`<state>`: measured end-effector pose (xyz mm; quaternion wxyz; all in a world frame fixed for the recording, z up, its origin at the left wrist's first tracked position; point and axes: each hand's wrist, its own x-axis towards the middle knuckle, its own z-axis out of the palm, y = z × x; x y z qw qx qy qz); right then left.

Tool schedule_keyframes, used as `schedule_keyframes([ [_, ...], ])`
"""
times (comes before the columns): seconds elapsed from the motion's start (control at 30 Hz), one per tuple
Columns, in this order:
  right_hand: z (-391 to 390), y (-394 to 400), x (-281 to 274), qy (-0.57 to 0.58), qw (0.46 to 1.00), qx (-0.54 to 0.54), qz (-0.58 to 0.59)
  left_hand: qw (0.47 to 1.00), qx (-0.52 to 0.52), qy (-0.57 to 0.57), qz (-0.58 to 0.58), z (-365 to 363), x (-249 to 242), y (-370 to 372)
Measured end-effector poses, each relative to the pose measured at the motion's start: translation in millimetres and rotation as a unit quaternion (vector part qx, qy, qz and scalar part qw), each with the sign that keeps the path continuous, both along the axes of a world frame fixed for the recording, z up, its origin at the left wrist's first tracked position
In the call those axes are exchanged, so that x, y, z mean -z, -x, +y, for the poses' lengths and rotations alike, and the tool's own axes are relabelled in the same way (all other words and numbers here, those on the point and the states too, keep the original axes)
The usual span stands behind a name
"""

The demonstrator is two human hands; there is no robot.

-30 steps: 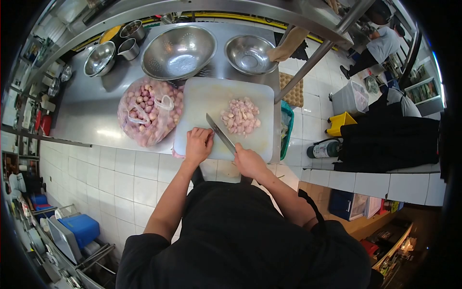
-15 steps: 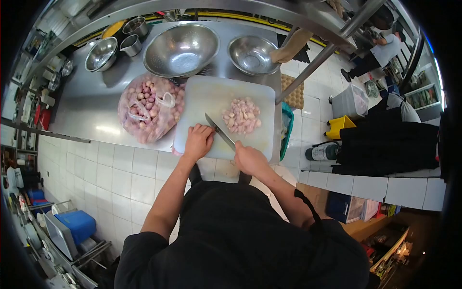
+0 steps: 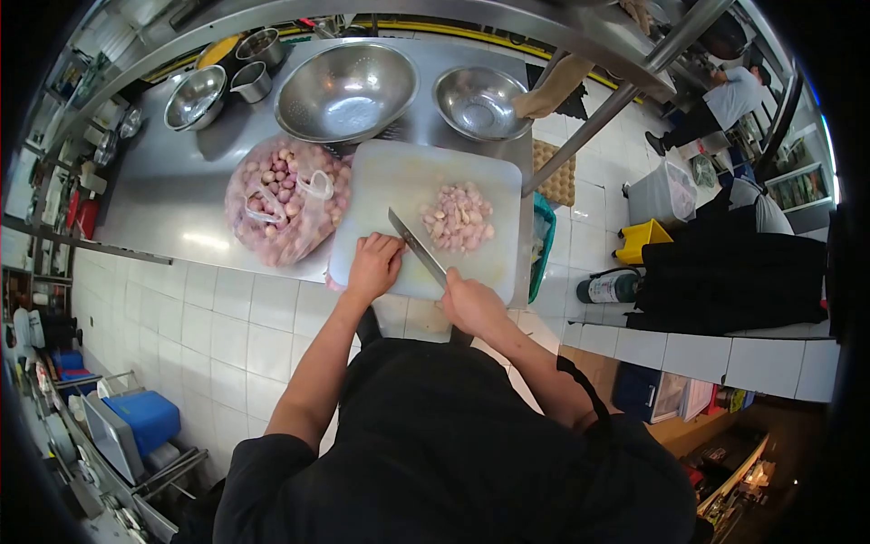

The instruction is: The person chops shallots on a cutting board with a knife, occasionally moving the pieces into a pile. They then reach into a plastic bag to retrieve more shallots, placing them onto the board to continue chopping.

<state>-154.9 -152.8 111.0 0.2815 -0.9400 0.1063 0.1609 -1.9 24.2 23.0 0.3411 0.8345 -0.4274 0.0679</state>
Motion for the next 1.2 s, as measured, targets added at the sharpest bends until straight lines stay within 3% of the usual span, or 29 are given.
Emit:
schedule_keyframes([
  [1.2,2,-4,-5,-0.017,1.0,0.007,0.021,0.999,0.008,0.037,-0.003,0,3,-2],
])
